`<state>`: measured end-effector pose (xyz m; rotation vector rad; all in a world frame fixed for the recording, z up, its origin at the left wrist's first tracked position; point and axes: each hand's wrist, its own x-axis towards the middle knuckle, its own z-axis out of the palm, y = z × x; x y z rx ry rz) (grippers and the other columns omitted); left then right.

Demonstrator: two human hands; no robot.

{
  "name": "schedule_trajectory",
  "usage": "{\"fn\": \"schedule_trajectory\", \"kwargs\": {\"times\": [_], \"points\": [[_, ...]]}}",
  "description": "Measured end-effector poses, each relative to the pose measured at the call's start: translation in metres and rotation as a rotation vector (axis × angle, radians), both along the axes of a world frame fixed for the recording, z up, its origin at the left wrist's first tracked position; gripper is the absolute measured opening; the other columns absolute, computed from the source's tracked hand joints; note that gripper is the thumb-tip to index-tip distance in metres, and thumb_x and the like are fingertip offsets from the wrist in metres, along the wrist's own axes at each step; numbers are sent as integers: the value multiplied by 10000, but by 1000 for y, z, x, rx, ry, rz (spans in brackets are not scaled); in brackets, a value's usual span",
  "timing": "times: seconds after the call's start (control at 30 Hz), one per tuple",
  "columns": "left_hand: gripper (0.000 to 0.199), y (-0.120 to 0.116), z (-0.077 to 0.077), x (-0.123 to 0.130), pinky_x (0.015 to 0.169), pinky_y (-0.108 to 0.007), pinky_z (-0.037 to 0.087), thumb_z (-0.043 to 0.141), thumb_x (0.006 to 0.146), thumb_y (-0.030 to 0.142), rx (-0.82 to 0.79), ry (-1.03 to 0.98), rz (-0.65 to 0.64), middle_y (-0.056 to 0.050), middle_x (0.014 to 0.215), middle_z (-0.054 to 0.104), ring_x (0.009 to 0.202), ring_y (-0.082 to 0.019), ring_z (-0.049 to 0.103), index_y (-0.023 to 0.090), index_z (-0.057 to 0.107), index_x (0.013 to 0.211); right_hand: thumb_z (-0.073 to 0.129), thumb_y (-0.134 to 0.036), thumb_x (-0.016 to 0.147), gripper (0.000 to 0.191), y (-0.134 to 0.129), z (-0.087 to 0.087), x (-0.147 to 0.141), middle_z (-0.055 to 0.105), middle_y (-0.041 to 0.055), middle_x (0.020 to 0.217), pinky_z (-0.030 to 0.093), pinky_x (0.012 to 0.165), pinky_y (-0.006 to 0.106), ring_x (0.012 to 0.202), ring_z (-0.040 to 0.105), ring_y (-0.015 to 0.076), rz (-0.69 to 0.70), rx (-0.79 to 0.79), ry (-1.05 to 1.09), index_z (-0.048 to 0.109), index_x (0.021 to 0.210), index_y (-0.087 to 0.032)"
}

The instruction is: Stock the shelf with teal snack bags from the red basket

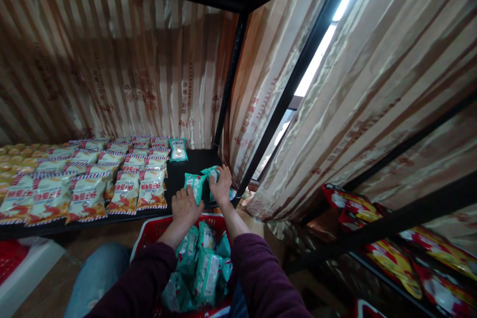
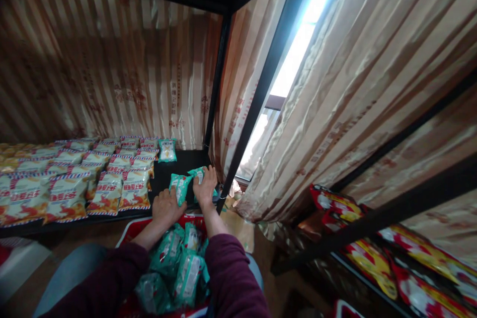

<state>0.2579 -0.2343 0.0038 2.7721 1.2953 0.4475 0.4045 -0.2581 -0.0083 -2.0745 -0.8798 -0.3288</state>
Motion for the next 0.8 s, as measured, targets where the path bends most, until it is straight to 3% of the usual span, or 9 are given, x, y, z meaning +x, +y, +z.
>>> {"fn": "schedule_trajectory", "kwargs": {"times": [0.17, 0.27, 0.33, 0.5, 0.6, 0.7, 0.8], "points": [[631, -1, 0, -2, 810, -413, 376, 476, 805, 432, 8, 3, 3, -192, 1049, 581, 962, -313, 534, 20, 452, 1282, 429, -148, 824, 335, -29, -15, -33, 477, 130, 1362, 320, 1068, 497, 1340, 319, 258, 240, 162, -160, 602, 1111, -152], [592, -7, 3, -5, 811, -411, 383, 465, 827, 407, -4, 4, 8, -197, 1043, 585, 969, -313, 542, 20, 462, 1276, 410, -140, 843, 327, -46, -28, -64, 511, 133, 1327, 348, 1062, 473, 1294, 399, 235, 360, 218, -108, 612, 1099, -163], [565, -12, 4, -9, 807, -404, 390, 469, 831, 377, -11, 8, 7, -191, 1030, 591, 967, -310, 549, 26, 468, 1274, 384, -164, 871, 325, -55, -38, -84, 548, 137, 1285, 382, 1036, 452, 1236, 469, 220, 366, 265, -18, 614, 1101, -170], [566, -29, 8, -23, 803, -409, 411, 466, 835, 394, -14, 0, -2, -184, 1018, 597, 959, -312, 560, 40, 473, 1277, 392, -307, 889, 357, -72, -49, -112, 585, 133, 1237, 370, 1029, 453, 1192, 510, 235, 220, 325, 386, 588, 1158, -179], [570, -43, 7, -33, 793, -406, 422, 453, 842, 414, -43, -11, 18, -182, 1001, 602, 941, -313, 571, 41, 478, 1272, 466, -402, 851, 383, -81, -50, -119, 615, 99, 1200, 366, 1031, 422, 1163, 532, 228, 217, 367, 713, 581, 1162, -210], [484, -62, -3, -46, 802, -392, 422, 394, 874, 317, -69, -26, 16, -164, 993, 608, 939, -289, 576, 68, 474, 1281, 574, -446, 778, 361, -89, -56, -126, 648, 55, 1150, 355, 1042, 390, 1187, 516, 225, 263, 413, 1014, 627, 1068, -239], [459, -86, -22, -62, 830, -394, 415, 370, 878, 265, -103, -46, 7, -148, 1006, 613, 953, -276, 570, 93, 469, 1291, 672, -454, 695, 346, -100, -67, -138, 687, 36, 1046, 405, 990, 375, 1094, 578, 233, 327, 499, 1204, 655, 962, -235]]}}
